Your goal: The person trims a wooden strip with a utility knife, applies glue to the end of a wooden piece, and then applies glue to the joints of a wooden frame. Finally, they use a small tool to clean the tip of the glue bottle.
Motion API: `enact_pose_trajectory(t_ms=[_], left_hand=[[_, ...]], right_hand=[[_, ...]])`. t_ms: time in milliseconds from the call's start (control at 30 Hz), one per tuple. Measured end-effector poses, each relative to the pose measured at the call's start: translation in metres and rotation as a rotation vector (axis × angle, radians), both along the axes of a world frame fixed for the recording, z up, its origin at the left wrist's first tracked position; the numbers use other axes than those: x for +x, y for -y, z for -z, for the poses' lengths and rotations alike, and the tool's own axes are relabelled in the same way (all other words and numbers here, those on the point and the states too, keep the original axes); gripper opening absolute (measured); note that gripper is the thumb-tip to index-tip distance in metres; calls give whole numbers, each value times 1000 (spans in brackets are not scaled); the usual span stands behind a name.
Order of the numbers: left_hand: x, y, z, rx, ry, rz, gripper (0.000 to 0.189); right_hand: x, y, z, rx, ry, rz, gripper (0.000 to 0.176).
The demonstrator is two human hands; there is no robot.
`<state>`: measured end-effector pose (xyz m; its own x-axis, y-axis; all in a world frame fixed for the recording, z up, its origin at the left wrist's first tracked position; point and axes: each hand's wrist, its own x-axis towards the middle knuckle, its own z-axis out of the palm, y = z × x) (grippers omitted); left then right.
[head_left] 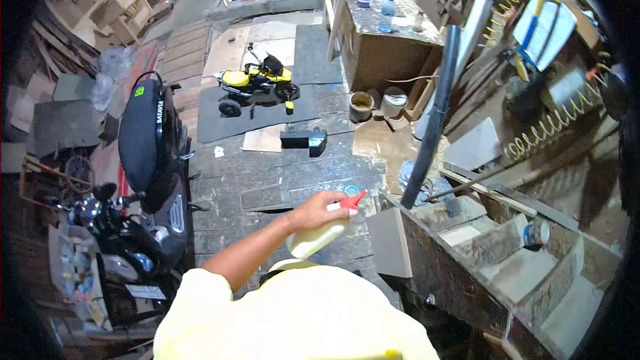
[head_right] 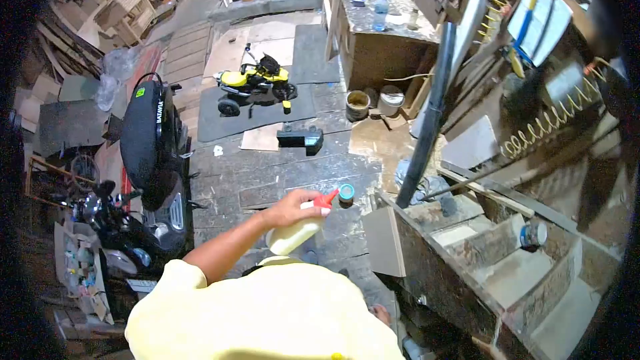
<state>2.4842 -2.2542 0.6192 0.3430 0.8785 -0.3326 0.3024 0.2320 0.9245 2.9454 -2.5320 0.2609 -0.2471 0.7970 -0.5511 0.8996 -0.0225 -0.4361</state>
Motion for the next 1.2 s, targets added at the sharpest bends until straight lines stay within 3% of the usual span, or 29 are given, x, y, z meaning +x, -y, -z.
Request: enact_pose_trajectory(t_ms=[67,233,300,533,567,600,633,667,700,733,767,800,867,1067,1133,1200], left_hand=[[-31,-40,0,177,19,-26,43],[-87,-131,10,64,28,-194,42],[-110,-171,22,150,94,-276,35],[-203,-360,42,243,41,-525,32],[-215,-388,42,260,69,-569,34],[-228,-411,34,254,55,-573,34],[-238,-432,25,277,51,-629,34],[-247,-455,17,310,56,-688,33],[-272,-496,8,259,171,-733,32],[-285,-516,15,272,209,-783,30],[-300,-537,22,270,174,-824,30],[-314,-560,27,266,136,-863,30],[-342,-605,36,240,155,-891,29],[-439,-777,74,215,226,-898,27],[-482,-853,91,158,347,-922,25],[-530,-932,107,123,248,-892,28]], right_hand=[[-30,-59,11,47,-2,-51,16],[-56,-216,25,148,11,-203,16],[-65,-285,37,186,-2,-260,16],[-85,-632,101,374,-108,-511,17],[-103,-734,129,375,-123,-524,17],[-141,-787,81,101,119,-573,15],[-197,-853,50,-175,30,-57,13],[-250,-912,5,-302,-204,260,27],[-324,-1022,-12,111,-567,-44,30],[-383,-1051,-105,177,-616,-126,34],[-432,-1072,-185,-17,-624,-6,36],[-459,-1107,-185,27,-800,-65,35],[-513,-1141,-255,-38,-851,-122,35],[-623,-1265,-302,-87,-800,-365,35],[-663,-1323,-280,-115,-888,-306,35],[-706,-1386,-256,-128,-976,-180,37]])
